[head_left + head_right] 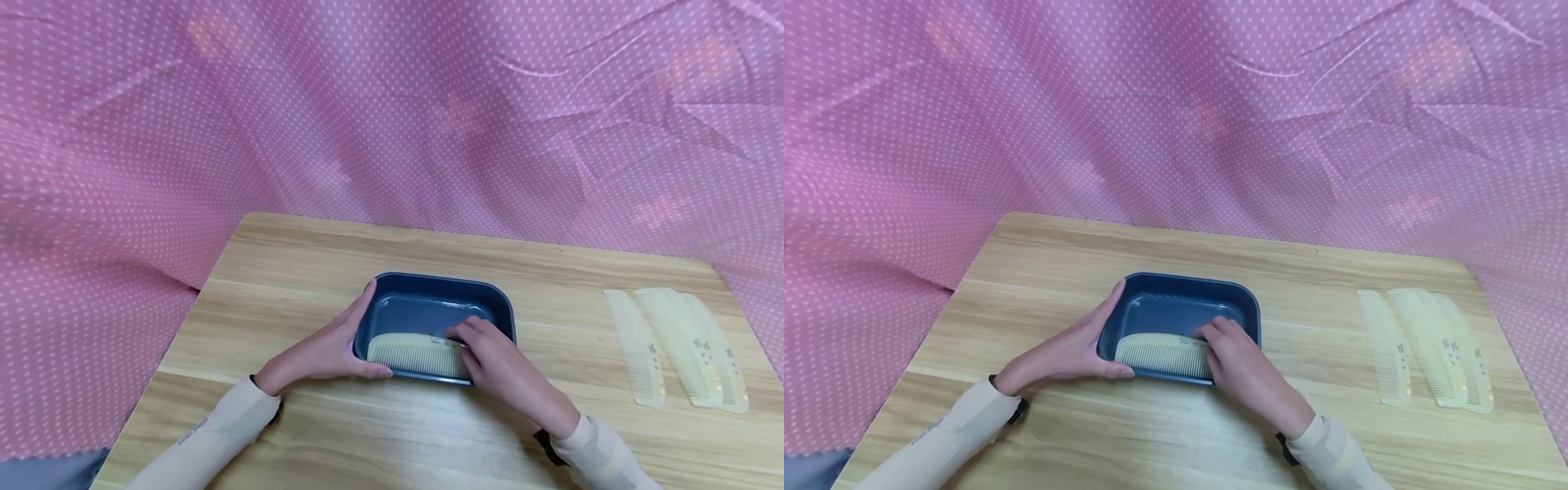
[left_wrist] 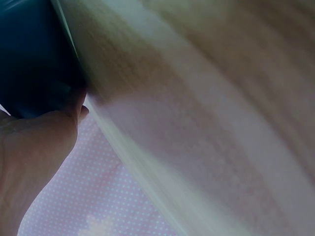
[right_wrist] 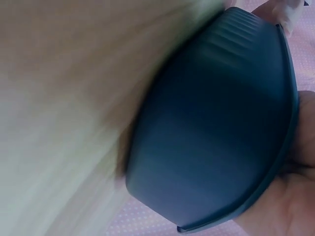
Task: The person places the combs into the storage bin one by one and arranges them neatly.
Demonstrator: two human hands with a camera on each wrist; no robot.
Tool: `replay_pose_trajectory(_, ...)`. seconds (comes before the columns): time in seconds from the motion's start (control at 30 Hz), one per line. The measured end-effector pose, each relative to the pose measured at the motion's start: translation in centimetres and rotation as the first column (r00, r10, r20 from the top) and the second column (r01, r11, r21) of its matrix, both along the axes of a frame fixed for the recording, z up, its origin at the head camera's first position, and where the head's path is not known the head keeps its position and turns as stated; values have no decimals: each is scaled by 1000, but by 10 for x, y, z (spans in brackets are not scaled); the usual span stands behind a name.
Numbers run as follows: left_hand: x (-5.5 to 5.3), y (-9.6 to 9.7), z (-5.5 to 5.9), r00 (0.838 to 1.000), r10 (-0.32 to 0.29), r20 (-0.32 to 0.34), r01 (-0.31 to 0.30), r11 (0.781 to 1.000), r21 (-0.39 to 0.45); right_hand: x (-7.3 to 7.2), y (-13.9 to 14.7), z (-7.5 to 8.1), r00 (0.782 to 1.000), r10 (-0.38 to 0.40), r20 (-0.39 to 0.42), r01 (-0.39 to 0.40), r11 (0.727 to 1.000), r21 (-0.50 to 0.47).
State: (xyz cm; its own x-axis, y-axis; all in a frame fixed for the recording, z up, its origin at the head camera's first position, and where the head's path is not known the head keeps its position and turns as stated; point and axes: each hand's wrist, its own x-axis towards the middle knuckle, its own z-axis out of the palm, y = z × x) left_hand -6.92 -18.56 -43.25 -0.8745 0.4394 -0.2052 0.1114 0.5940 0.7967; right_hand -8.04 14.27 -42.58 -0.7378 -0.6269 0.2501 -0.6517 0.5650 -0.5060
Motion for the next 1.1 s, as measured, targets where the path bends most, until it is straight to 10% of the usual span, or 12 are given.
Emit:
replay_pose_trajectory(0.47,0,-1,2,1000,2,8,-3,1000,5,-3,18,0,947,134,291,-42,953,-301)
replay_pose_trajectory(1.1,-1,1,3,1000,5,13,-5,1000,0,9,46,10,857,36,515,244,851,-466)
